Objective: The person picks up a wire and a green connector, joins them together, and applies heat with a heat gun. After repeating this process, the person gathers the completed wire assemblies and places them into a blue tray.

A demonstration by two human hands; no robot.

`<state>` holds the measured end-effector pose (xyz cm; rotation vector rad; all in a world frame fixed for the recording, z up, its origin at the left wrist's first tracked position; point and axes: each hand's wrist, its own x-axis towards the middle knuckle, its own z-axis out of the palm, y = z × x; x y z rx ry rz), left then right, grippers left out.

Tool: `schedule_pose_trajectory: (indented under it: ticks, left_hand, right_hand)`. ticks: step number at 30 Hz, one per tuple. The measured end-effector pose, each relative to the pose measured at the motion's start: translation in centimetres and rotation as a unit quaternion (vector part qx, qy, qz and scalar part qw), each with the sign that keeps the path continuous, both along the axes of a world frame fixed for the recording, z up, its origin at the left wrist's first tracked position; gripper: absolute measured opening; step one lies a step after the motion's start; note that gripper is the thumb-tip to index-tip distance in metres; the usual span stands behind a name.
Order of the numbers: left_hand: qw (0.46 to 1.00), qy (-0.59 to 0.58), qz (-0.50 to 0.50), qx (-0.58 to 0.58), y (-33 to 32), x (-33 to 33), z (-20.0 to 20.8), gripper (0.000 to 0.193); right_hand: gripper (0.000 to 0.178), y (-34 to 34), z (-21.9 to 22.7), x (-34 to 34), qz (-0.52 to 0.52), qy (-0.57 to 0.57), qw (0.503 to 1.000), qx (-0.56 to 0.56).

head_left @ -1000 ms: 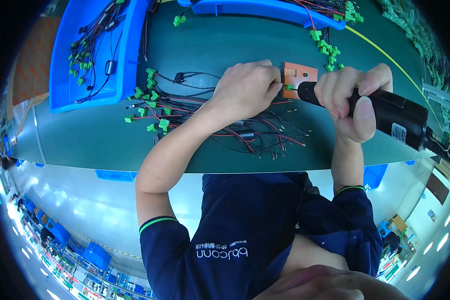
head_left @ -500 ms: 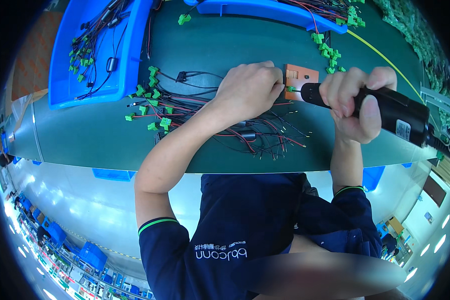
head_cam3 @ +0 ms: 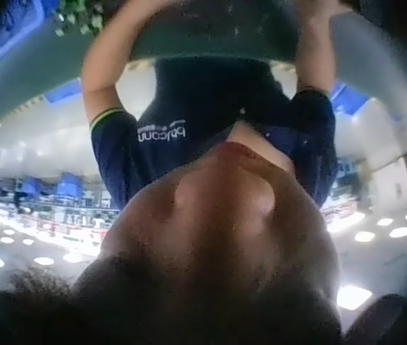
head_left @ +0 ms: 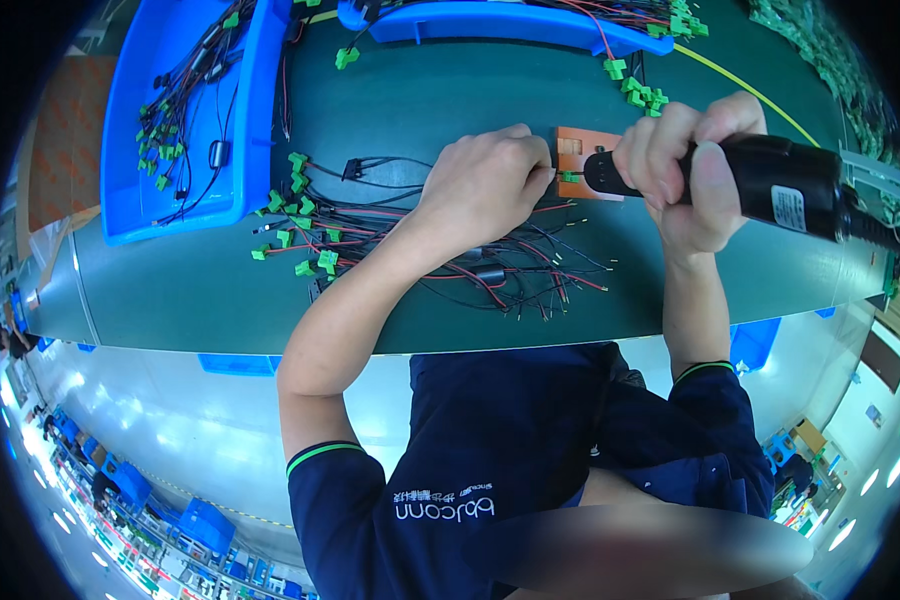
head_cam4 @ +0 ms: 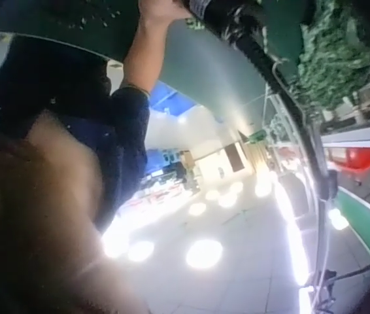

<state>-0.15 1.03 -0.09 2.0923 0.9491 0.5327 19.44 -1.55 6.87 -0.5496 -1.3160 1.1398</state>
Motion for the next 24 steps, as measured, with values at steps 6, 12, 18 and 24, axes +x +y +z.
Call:
schedule_pose_trajectory:
  ticks: [6, 12, 18, 24]
  left_hand:
    - [1.000, -0.017, -0.009, -0.013, -0.5, -0.2, 0.4, 0.012]
    - [0.998, 0.040, -0.010, -0.040, -1.0, 0.0, 1.6, 0.012]
    - [0.993, -0.079, 0.019, -0.086, 0.1, -1.3, 3.7, 0.012]
    - [0.994, -0.044, 0.084, 0.044, 3.5, -1.8, 4.6, 0.011]
  right_hand:
    - [0.025, -1.2, 0.0, -1.3, -0.145, -0.052, 0.985, -0.076]
    - [0.029, -1.5, -0.1, -1.2, -0.165, -0.130, 0.978, -0.003]
    - [0.077, -1.8, 1.0, 3.5, -0.039, 0.130, 0.988, 0.070]
    - [0.066, -1.1, -2.7, 11.7, -0.183, -0.174, 0.957, -0.145]
